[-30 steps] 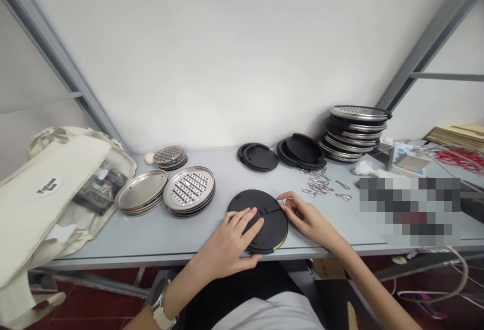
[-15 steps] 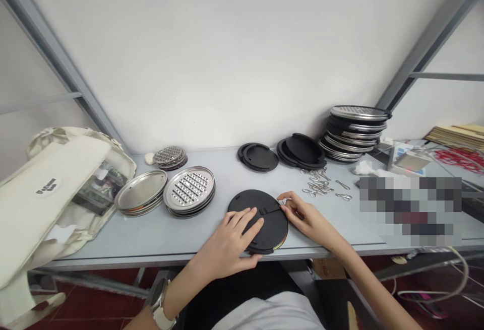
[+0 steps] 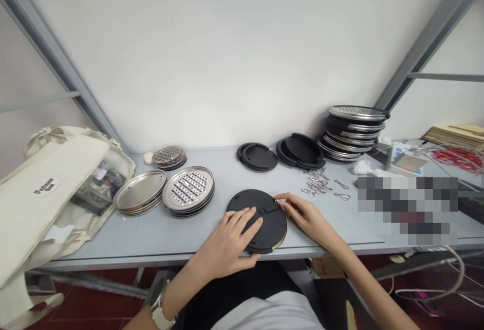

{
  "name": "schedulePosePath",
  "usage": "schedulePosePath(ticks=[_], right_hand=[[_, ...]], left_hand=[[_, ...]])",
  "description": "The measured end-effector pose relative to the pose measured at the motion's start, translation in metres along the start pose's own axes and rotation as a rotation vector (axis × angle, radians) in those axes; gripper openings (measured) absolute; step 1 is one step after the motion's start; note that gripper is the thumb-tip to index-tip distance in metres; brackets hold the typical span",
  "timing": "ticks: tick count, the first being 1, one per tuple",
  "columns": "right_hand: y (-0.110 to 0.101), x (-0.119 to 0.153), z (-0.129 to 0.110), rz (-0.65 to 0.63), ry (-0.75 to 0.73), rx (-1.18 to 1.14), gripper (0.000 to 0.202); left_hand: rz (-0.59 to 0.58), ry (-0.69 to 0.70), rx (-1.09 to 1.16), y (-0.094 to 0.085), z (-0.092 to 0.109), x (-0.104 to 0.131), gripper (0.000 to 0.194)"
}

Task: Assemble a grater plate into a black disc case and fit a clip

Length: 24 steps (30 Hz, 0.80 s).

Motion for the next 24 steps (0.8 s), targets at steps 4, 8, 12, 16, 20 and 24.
schedulePosePath(ticks=[4,8,12,16,20,24], right_hand=[[0.000,0.000,-0.002,-0.001,-0.023,0.000,0.033],[-0.002,0.001,-0.001,0.013,-0.054,0.044,0.033],[-0.001,0.001,-0.005,0.020,-0.093,0.069,0.032],[0.000,0.001,-0.009,0.002,-0.070,0.064,0.028],[0.001,0.001,-0.012,-0.026,-0.071,0.018,0.023],[0.000,0.001,-0.011,-0.022,-0.056,0.006,0.026]], left_hand=[[0.003,0.002,0.002,0.000,0.001,0.000,0.067],[0.000,-0.004,0.011,0.000,0.000,0.000,0.066],[-0.003,-0.005,0.004,0.000,0.000,0.000,0.066],[-0.005,-0.006,0.004,0.000,0.000,0.000,0.065],[-0.021,-0.009,0.006,0.002,0.000,0.000,0.066],[-0.027,-0.007,0.005,0.002,0.000,0.000,0.066]])
Point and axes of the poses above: each hand's wrist, its own x-axis away from the middle knuckle, its own y-axis out of the palm, z = x × y, the point moved 8 cm from there along -x, towards the middle knuckle, and after that the axes turned 3 degrees about -x, right-handed, at the moved point
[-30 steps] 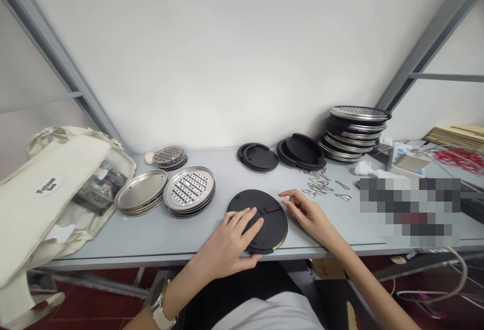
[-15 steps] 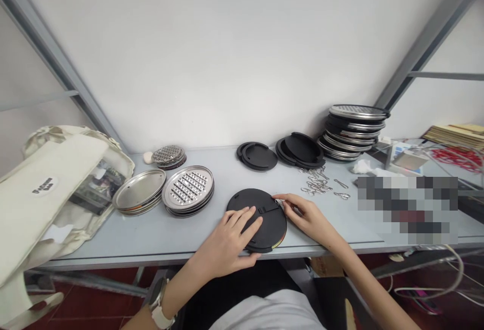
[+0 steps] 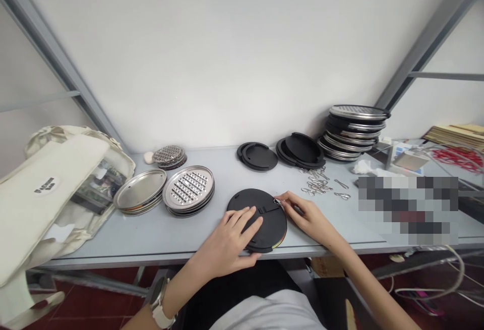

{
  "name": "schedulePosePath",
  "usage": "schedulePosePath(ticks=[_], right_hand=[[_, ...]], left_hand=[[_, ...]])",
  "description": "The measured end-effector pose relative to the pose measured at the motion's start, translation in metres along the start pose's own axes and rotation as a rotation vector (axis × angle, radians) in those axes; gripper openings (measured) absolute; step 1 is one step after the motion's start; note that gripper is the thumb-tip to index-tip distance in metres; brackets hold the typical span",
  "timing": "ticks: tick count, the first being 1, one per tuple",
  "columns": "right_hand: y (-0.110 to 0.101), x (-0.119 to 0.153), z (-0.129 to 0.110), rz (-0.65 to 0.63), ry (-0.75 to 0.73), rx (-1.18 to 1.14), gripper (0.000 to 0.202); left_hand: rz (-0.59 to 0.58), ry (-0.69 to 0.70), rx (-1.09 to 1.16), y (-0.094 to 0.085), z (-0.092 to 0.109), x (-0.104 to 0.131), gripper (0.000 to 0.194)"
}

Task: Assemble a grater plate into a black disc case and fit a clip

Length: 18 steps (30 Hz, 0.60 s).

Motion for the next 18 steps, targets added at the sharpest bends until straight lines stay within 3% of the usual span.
schedulePosePath(ticks=[18], right_hand=[[0.0050,0.0012,0.0092,-0.037,0.048,0.046,0.028]], left_hand=[[0.014,0.004,-0.008,-0.0001,-0.0005,0.0000,0.066]])
Point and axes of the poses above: each hand's wrist, its own x-axis away from the middle knuckle, its own y-axis out of the palm, z = x × y, the point moved 8 cm from there along -x, towards the middle knuckle, and after that the axes turned 3 degrees about -x, right-handed, at the moved point
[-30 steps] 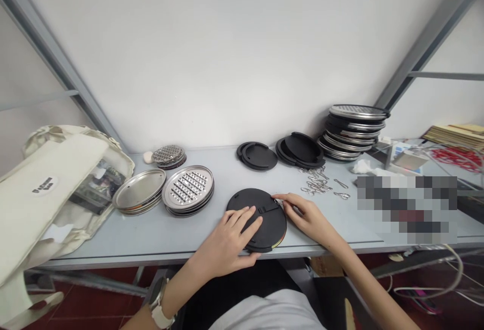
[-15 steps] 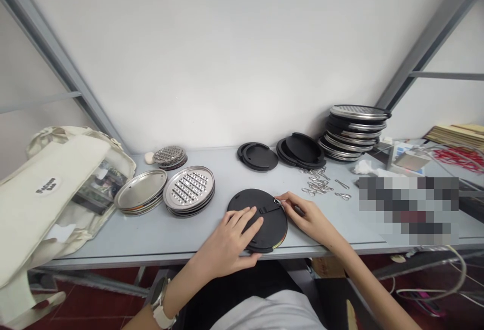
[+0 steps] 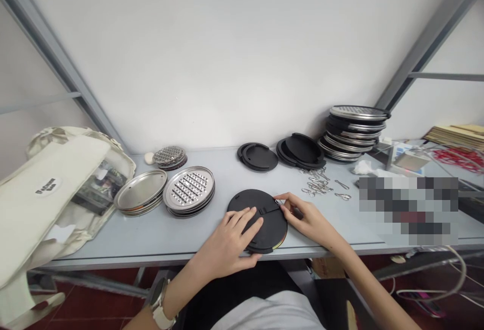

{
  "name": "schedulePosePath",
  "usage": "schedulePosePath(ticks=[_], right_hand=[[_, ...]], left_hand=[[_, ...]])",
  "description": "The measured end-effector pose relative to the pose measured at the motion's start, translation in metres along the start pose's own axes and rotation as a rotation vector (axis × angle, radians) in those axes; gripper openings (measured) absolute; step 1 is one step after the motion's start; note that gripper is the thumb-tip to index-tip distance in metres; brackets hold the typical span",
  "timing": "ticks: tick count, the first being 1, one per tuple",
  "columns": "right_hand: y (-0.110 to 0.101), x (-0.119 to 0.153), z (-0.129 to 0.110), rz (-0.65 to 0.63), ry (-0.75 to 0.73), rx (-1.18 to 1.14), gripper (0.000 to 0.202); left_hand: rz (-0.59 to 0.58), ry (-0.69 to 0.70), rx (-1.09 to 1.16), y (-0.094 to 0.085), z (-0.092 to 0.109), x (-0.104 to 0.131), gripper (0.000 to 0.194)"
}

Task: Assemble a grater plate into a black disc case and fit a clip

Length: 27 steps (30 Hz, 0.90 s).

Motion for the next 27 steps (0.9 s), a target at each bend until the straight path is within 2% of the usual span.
schedulePosePath(ticks=[27], right_hand=[[0.0006,0.0007,0.0015,-0.008,-0.021,-0.025,0.024]], left_hand=[[0.005,0.008,0.003,-0.0009,0.0005,0.0006,0.067]])
Point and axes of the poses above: each hand's wrist, its own x-axis away from the middle knuckle, its own y-axis out of the palm, z = x × y, the point moved 8 cm from there along -x, towards the middle knuckle, and after that the axes turned 3 degrees about -x, right-handed, at the moved point
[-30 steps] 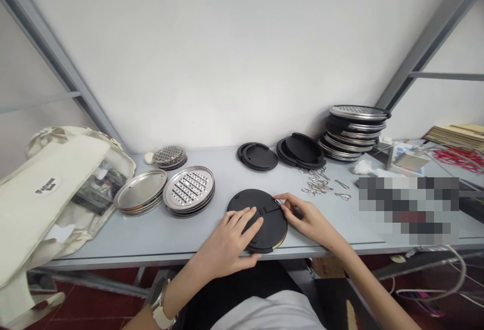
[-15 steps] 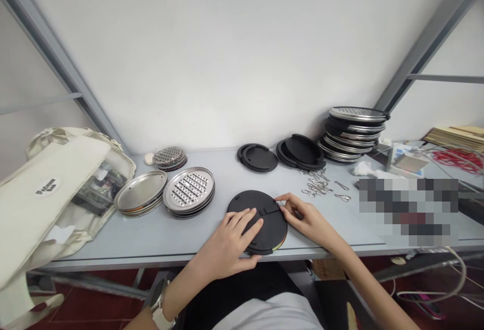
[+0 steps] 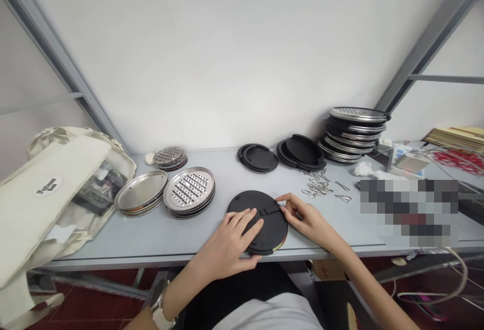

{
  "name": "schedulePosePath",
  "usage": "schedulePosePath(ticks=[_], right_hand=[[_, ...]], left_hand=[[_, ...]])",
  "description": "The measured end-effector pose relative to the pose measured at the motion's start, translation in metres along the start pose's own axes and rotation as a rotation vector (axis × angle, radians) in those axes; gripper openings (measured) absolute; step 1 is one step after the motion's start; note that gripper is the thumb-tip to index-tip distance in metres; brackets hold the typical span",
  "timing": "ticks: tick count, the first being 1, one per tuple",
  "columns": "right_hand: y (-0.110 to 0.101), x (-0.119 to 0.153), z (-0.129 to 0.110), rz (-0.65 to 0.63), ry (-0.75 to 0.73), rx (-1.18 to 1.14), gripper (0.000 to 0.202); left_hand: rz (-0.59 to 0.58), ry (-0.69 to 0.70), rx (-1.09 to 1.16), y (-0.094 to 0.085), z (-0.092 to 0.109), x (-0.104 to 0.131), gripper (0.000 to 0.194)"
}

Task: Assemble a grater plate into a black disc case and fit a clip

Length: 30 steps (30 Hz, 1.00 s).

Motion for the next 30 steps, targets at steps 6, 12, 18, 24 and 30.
schedulePosePath(ticks=[6,12,18,24,30], right_hand=[[-0.0010,0.0005,-0.0027,0.016,0.001,0.012,0.027],[-0.0047,-0.0004,-0.0065,0.035,0.018,0.035,0.033],[-0.0046,-0.0003,-0.0076,0.040,-0.020,-0.014,0.030],[-0.0044,-0.0004,-0.0050,0.069,-0.012,0.017,0.020],[-0.0044,-0.0011,-0.0058,0.069,0.009,0.033,0.022]], left_hand=[[0.011,0.001,-0.002,-0.0005,-0.0001,0.0002,0.067],[0.008,-0.002,0.002,-0.0008,0.0002,0.0003,0.067],[0.009,0.000,0.005,-0.0011,0.0003,-0.0001,0.067],[0.003,-0.001,-0.007,-0.0011,0.0001,0.0002,0.068],[-0.008,0.000,-0.010,-0.0003,0.0002,0.0004,0.068]])
Point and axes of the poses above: each hand's wrist, its own x-axis away from the middle knuckle, its own y-axis out of the palm, z = x × y, the point moved 8 cm from there along -x, towards the middle knuckle, and after that the axes turned 3 degrees about -x, right-handed, at the moved point
